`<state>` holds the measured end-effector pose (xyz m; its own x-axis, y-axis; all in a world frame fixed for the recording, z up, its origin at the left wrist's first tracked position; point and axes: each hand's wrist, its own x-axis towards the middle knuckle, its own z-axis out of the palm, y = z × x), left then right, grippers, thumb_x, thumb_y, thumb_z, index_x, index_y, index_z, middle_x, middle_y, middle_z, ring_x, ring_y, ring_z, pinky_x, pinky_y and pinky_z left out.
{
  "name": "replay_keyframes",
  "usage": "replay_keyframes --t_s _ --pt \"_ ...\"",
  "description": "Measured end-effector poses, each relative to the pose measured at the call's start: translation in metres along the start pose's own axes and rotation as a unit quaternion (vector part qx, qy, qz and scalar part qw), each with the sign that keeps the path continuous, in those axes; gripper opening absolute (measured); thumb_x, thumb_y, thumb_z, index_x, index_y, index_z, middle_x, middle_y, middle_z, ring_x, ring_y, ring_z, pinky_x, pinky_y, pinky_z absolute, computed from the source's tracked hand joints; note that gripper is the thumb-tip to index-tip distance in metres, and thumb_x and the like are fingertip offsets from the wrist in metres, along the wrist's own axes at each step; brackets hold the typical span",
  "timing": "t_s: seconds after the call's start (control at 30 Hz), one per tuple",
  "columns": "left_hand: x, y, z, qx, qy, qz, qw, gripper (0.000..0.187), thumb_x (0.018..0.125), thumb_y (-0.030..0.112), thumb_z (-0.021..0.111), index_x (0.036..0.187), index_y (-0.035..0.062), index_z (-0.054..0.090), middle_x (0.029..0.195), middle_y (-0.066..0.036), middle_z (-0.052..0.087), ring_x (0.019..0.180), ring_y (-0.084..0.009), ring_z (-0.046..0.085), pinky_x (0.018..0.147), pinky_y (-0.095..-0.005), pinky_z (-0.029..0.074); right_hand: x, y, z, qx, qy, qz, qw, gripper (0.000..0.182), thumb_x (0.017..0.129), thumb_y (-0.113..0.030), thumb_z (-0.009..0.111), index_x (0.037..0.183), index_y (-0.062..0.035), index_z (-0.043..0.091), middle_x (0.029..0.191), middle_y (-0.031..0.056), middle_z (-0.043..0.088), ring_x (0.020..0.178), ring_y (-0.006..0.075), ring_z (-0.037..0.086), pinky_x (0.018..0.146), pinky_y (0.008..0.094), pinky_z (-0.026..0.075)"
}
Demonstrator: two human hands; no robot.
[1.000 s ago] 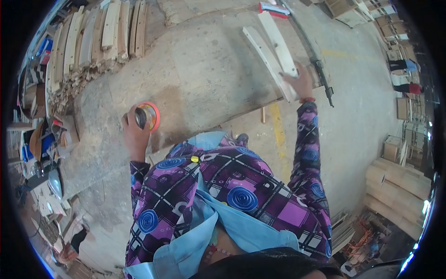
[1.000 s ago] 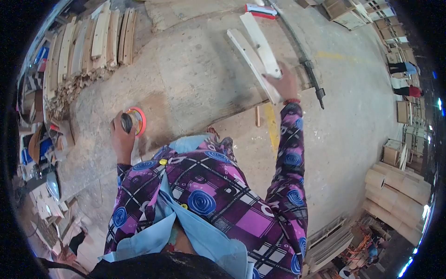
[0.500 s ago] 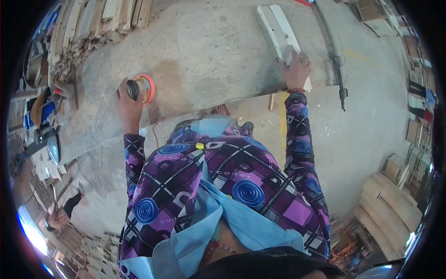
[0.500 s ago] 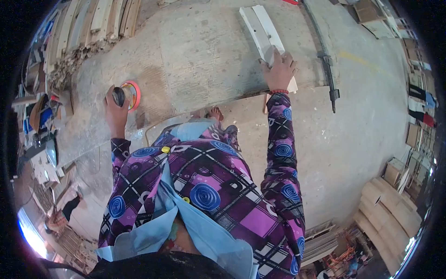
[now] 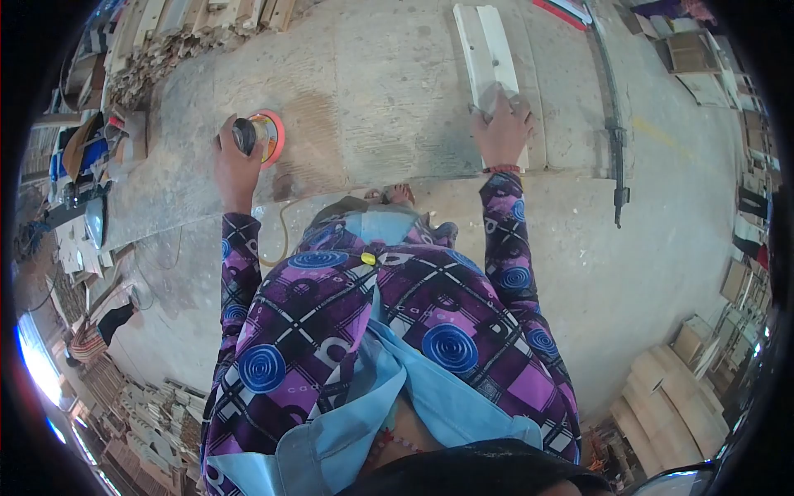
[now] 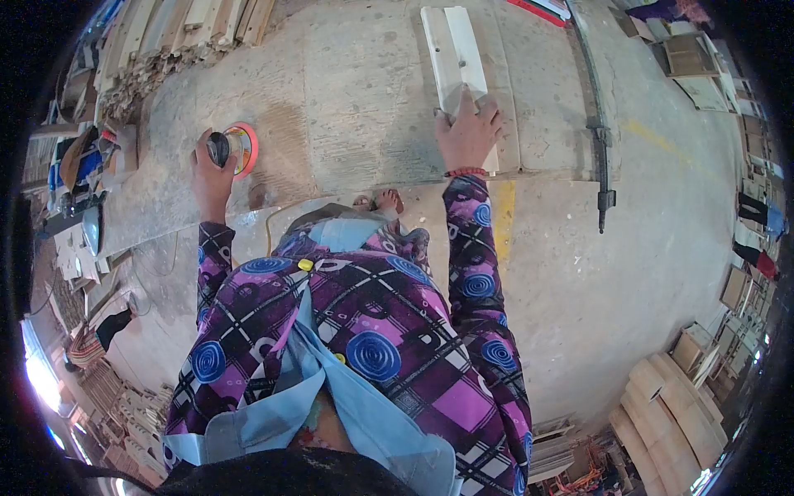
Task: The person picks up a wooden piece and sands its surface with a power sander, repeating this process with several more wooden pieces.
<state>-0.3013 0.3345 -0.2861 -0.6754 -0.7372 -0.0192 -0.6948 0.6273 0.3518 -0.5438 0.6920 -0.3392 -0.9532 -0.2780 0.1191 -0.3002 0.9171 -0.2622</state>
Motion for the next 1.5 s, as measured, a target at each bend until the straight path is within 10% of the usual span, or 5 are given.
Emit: replay_keyframes --t_s 0.2,0.37,0.87,1.17,1.5 --pt "-0.006 -0.005 0.007 0.003 0.025 0.013 1.000 0.070 0.078 0.031 0.081 0.140 0.0171 0.050 0.125 -0.020 0.059 0.114 -0.0398 0.059 0.090 -0.0469 0.052 -0.029 0.061 -0.036 0.083 0.136 -0.043 0.986 0.037 0.091 -0.024 0.070 0.120 -0.0011 0.066 0.099 0.0205 0.066 0.102 0.0412 0.061 0.096 0.0477 0.046" --pt "-0.005 -0.008 0.008 -0.001 0.046 0.052 0.998 0.069 0.077 0.031 0.081 0.139 0.0171 0.051 0.125 -0.018 0.060 0.112 -0.0392 0.060 0.090 -0.0466 0.052 -0.061 0.056 -0.031 0.267 0.193 0.132 0.935 0.035 0.101 -0.024 0.058 0.119 0.0057 0.064 0.112 0.0206 0.064 0.104 0.0345 0.060 0.094 0.0443 0.046" --pt "-0.012 0.035 0.015 -0.053 -0.020 0.035 0.998 0.062 0.078 0.025 0.078 0.136 0.0188 0.054 0.127 -0.017 0.058 0.112 -0.0400 0.060 0.091 -0.0477 0.053 -0.043 0.053 -0.043 0.344 0.233 0.137 0.899 0.032 0.102 -0.013 0.054 0.121 0.0116 0.059 0.123 0.0212 0.059 0.115 0.0301 0.059 0.098 0.0380 0.052" --pt "-0.029 0.081 0.002 -0.067 -0.047 0.096 0.992 0.064 0.077 0.014 0.076 0.137 0.0214 0.054 0.133 -0.017 0.054 0.113 -0.0411 0.060 0.090 -0.0472 0.054 0.044 -0.028 -0.061 0.234 0.067 -0.209 0.947 0.016 0.091 -0.004 0.064 0.106 -0.0023 0.069 0.103 0.0145 0.069 0.100 0.0286 0.066 0.082 0.0364 0.053" --pt "-0.047 0.119 0.010 -0.071 -0.018 0.125 0.989 0.067 0.075 0.008 0.076 0.136 0.0201 0.053 0.131 -0.018 0.054 0.110 -0.0427 0.060 0.085 -0.0477 0.056 0.172 -0.109 0.034 0.055 -0.076 -0.250 0.964 0.030 0.091 -0.029 0.064 0.116 -0.0140 0.068 0.119 0.0175 0.063 0.106 0.0371 0.064 0.085 0.0490 0.053"
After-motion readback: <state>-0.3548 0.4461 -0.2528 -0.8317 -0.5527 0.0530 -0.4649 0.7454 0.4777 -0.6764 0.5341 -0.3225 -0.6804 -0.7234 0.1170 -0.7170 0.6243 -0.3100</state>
